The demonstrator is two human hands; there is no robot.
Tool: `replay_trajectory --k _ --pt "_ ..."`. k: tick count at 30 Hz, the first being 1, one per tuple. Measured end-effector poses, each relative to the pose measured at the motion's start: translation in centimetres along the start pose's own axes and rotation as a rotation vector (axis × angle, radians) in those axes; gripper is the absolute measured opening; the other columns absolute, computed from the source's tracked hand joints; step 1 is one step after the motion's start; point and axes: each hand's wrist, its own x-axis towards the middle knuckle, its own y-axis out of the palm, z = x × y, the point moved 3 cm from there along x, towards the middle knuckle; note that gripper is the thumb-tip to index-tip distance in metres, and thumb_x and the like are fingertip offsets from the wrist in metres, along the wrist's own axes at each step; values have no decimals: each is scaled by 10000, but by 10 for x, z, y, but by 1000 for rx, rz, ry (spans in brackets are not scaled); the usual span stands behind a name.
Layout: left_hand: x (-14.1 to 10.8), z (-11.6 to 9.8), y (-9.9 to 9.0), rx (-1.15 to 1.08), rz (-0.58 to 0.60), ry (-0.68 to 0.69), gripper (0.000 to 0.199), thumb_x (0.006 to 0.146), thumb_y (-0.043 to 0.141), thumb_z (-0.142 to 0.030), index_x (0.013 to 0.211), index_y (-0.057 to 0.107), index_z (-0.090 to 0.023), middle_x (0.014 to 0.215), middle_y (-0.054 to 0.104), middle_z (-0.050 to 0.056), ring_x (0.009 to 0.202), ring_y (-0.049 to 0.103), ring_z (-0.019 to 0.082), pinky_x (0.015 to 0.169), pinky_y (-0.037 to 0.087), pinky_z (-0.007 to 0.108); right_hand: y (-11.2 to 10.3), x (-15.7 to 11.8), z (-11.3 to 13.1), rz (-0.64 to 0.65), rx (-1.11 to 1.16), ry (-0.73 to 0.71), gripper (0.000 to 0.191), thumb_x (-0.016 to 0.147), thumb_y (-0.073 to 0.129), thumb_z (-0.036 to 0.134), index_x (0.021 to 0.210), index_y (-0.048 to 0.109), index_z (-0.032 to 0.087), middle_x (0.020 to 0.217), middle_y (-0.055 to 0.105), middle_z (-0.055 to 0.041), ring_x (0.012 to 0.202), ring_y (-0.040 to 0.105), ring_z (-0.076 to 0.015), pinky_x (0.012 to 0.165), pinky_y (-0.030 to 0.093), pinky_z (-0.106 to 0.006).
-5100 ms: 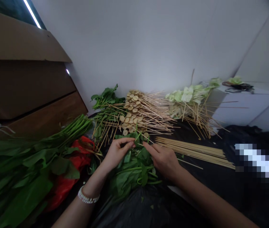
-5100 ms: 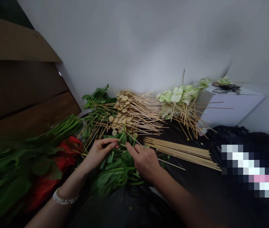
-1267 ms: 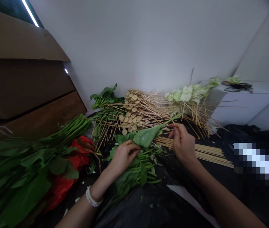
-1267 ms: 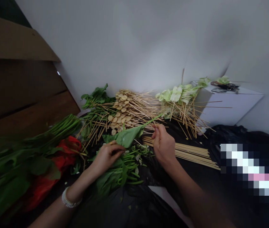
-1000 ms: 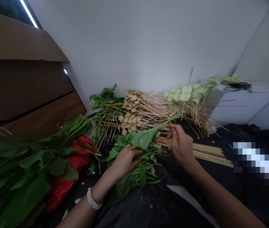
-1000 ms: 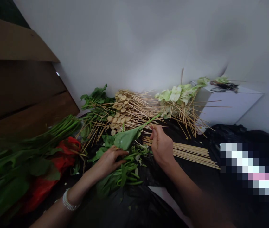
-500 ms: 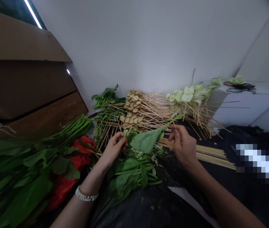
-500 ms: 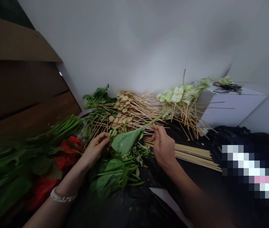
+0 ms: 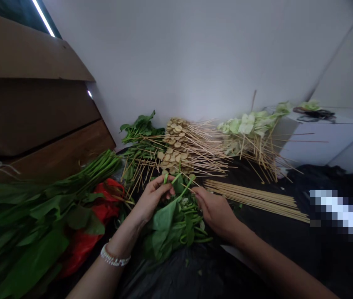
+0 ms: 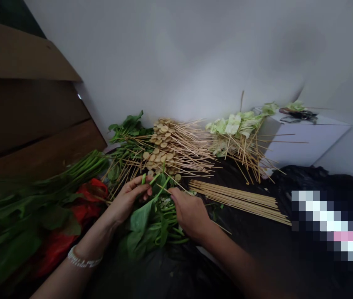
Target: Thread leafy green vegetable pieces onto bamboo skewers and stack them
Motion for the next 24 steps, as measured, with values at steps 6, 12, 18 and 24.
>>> replay_trajectory --k 6,12,18,24 --pt "-2 2 2 -19 -31 -8 307 699 766 -344 934 698 -159 744 654 -1 612 536 79 569 381 187 10 -2 -2 34 4 51 286 989 290 221 1087 558 201 879 670 -41 773 620 -157 699 414 -246" --pt "-4 2 4 -53 -43 -40 358 589 847 -344 860 717 -150 716 672 -2 616 560 91 616 436 205 12 -2 -3 52 -8 61 279 985 295 223 1082 555 200 891 680 -44 789 634 -163 702 417 -250" --pt "-2 6 5 -62 -14 -46 361 576 861 -336 858 728 -154 733 701 5 644 599 103 654 468 217 12 -2 -2 62 -25 63 288 984 295 214 1087 564 198 920 690 -52 848 649 -178 727 426 -262" --pt "0 6 2 -2 -33 31 316 639 820 -392 830 741 -152 713 707 14 646 592 104 667 465 217 11 -2 -3 37 -17 62 288 986 304 220 1110 564 198 919 694 -54 842 653 -176 732 431 -259"
